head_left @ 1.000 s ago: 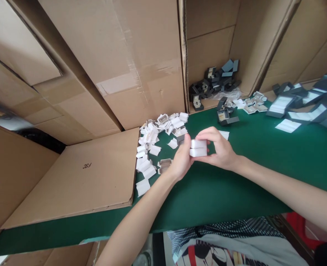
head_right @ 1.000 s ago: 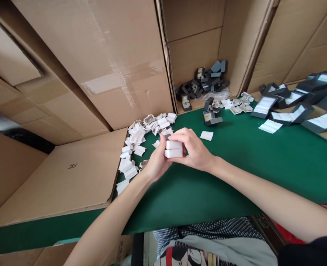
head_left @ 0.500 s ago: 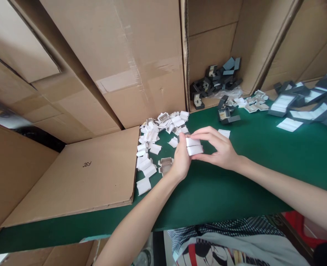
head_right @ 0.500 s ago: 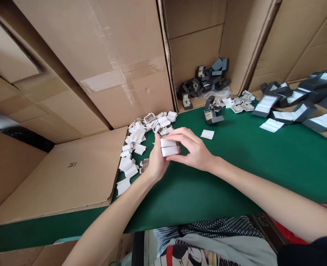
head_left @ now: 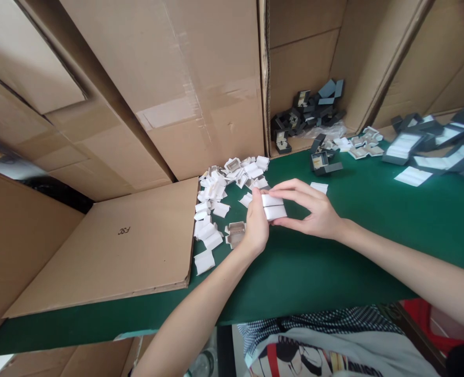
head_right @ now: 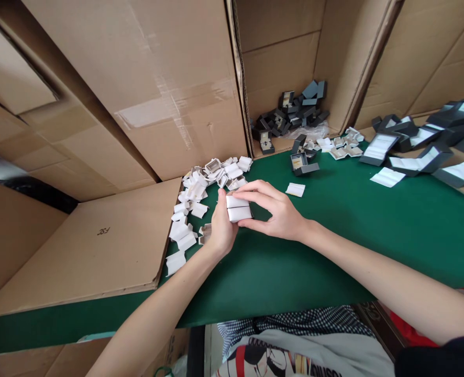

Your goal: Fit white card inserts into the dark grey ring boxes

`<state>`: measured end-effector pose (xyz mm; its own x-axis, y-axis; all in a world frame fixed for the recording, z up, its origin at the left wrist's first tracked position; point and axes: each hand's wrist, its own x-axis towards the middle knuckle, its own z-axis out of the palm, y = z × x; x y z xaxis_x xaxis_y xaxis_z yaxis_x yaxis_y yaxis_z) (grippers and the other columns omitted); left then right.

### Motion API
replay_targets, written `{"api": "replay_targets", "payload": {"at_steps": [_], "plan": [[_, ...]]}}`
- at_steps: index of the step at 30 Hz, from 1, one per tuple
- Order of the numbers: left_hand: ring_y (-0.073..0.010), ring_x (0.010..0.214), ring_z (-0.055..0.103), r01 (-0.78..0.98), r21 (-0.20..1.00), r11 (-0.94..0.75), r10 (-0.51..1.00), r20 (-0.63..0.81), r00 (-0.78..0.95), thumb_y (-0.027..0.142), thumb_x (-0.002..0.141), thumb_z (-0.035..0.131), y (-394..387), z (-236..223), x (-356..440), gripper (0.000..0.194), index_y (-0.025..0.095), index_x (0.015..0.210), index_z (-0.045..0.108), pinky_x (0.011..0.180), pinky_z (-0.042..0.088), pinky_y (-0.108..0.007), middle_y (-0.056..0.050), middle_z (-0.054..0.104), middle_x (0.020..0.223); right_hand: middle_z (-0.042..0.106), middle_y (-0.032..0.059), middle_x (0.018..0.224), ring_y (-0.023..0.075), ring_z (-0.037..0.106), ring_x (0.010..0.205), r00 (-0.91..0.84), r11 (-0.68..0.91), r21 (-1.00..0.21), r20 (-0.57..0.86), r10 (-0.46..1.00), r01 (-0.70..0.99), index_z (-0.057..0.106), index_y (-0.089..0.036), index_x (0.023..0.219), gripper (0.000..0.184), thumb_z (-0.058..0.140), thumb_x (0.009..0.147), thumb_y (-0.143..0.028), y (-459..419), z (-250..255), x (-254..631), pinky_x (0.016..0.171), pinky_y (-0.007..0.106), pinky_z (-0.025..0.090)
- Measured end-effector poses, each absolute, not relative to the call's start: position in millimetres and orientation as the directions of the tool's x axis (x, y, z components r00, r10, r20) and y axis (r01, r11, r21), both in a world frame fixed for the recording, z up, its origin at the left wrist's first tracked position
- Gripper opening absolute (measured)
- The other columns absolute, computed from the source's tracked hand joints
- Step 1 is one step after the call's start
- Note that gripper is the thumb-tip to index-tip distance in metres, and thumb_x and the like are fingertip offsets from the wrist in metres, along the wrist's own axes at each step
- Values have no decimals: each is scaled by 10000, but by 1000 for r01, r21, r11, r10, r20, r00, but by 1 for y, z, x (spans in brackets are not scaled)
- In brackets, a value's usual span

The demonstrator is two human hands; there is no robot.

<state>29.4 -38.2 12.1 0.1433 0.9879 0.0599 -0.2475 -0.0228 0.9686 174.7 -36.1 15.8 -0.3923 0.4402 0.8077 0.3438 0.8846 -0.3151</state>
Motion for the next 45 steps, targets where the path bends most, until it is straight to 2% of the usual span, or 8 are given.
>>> {"api": "replay_targets", "payload": {"at_steps": [15,19,23,27,31,36,41,45], "plan": [[-81,509,408,-219,973,-75,995,86,45,625,877,341,-39,8,31,543,154,643,478,468,324,-208,12,452,568,646,119,1110,251,591,1007,-384,897,-263,834,397,356,519,-201,1276,534,688,772,-247,-38,11,167,829,447,518],[-87,421,409,-128,991,-46,989,63,131,654,868,303,-36,15,27,601,152,601,495,416,322,-216,10,421,470,654,112,1079,241,591,991,-378,878,-320,810,449,357,566,-186,1216,464,686,772,-246,-35,16,172,832,437,515],[-91,421,431,21,985,-173,973,167,160,620,899,245,-28,21,18,617,148,663,564,443,339,-224,3,454,477,656,98,1086,236,592,996,-372,830,-408,754,541,381,587,-194,1181,424,679,776,-282,-28,18,182,855,427,508],[-85,499,423,172,918,-356,933,359,17,501,934,305,-21,26,8,474,164,734,571,509,340,-219,6,479,574,654,94,1057,226,606,940,-422,751,-470,629,653,464,584,-188,1168,425,671,775,-324,-25,17,189,807,393,527],[-97,621,449,317,862,-395,902,430,-44,321,915,418,-11,24,0,188,187,870,542,612,373,-219,-4,531,755,665,82,1033,230,601,947,-558,764,-427,523,645,483,613,-198,1089,301,623,808,-303,-23,10,187,797,387,522],[-116,722,501,482,813,-327,934,355,34,263,866,490,1,9,-3,248,174,1097,510,747,412,-271,-75,561,1039,679,78,1041,241,597,966,-574,765,-395,506,644,509,641,-195,1042,236,607,822,-274,-20,5,185,816,402,511],[-134,703,562,493,799,-345,938,283,199,302,915,386,3,5,-2,278,168,1009,610,721,424,-255,-44,630,860,686,83,1047,240,599,977,-571,746,-393,482,665,537,661,-182,1041,246,617,822,-284,-18,2,187,820,400,512],[-102,564,570,459,818,-348,934,261,242,333,914,407,-1,9,0,293,176,1045,616,632,440,-231,-32,653,881,690,68,1055,236,601,961,-610,768,-348,468,639,538,676,-202,1040,237,611,832,-297,-15,-3,189,806,397,516]]}}
